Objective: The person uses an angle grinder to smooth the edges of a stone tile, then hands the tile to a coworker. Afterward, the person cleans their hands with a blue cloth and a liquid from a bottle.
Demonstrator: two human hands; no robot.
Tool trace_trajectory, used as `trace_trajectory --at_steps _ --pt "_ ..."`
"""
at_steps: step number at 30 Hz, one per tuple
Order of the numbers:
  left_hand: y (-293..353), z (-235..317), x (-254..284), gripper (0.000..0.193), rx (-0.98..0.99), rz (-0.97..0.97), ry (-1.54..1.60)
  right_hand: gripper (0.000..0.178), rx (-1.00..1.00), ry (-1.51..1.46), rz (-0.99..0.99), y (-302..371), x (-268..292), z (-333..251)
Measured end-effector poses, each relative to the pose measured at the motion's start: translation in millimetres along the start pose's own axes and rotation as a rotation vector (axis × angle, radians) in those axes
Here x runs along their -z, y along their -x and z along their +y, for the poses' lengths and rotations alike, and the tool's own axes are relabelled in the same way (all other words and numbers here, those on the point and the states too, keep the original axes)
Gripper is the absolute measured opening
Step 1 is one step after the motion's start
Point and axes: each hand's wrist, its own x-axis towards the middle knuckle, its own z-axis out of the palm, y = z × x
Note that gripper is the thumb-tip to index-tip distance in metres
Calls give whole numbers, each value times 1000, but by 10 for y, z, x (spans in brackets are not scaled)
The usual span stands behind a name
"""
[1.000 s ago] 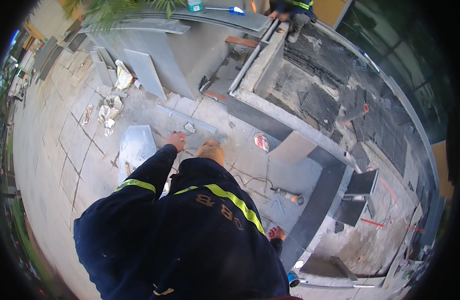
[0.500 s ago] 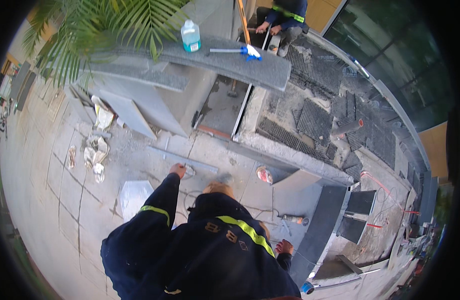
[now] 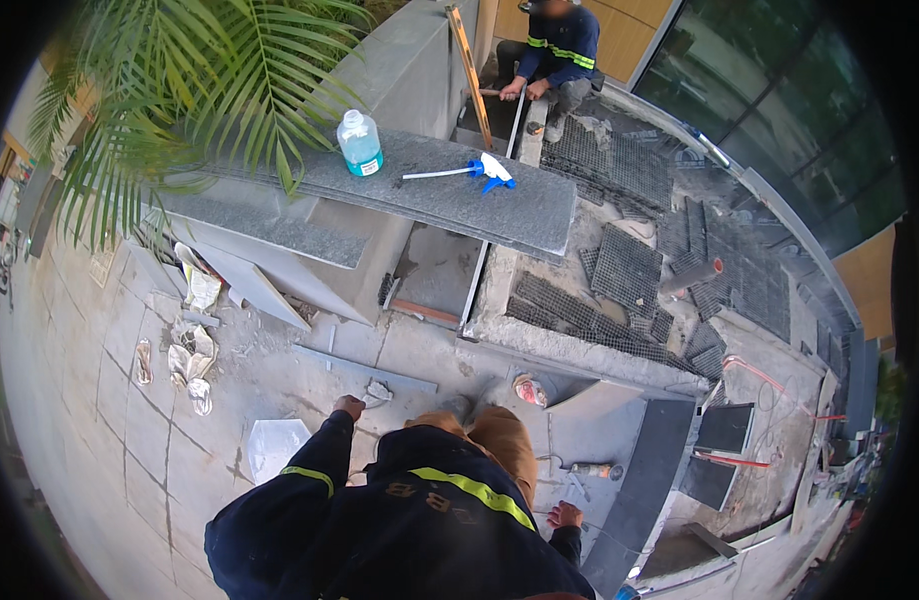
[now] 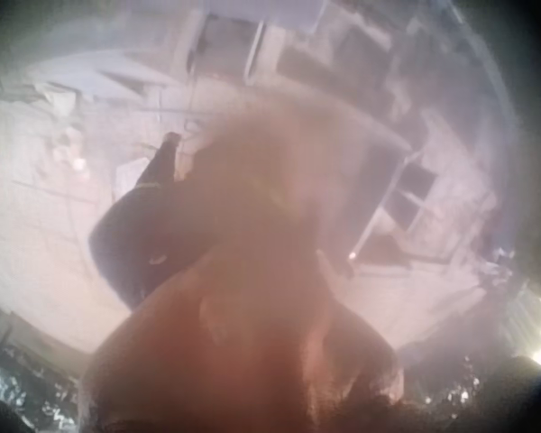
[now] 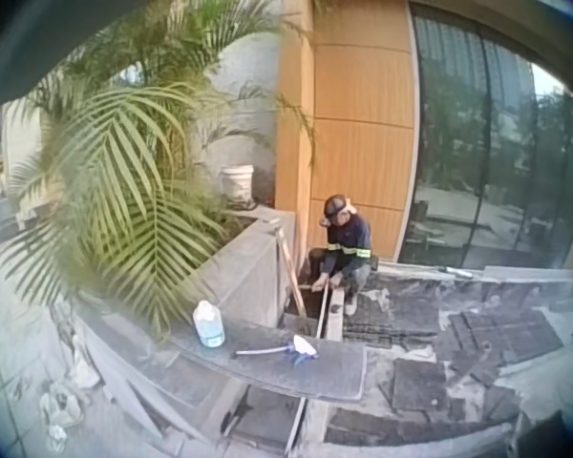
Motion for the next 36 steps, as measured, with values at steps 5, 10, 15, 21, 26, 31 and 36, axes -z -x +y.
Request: trace_trajectory --at_steps 5,10,15,21,26,31,36 --pt "224 323 1 31 21 58 271 16 -159 3 -141 -676 60 -65" --pt "534 489 -44 30 79 85 211 21 265 344 -245 -1458 -43 -765" --pt "768 856 -87 33 2 181 218 16 261 105 -173 -1259 -193 -2036" --pt "973 885 -256 31 26 206 195 14 272 89 -167 -1346 -79 -2488" --pt "796 279 -181 20 -285 133 -568 9 15 103 -220 -1436 -312 -2241" --pt "673 170 -75 12 -27 -38 -167 13 -10 114 -254 -1333 -593 -2089" --pt "-49 150 130 20 -24 -26 12 13 -17 104 -162 -1021 -979 -2162"
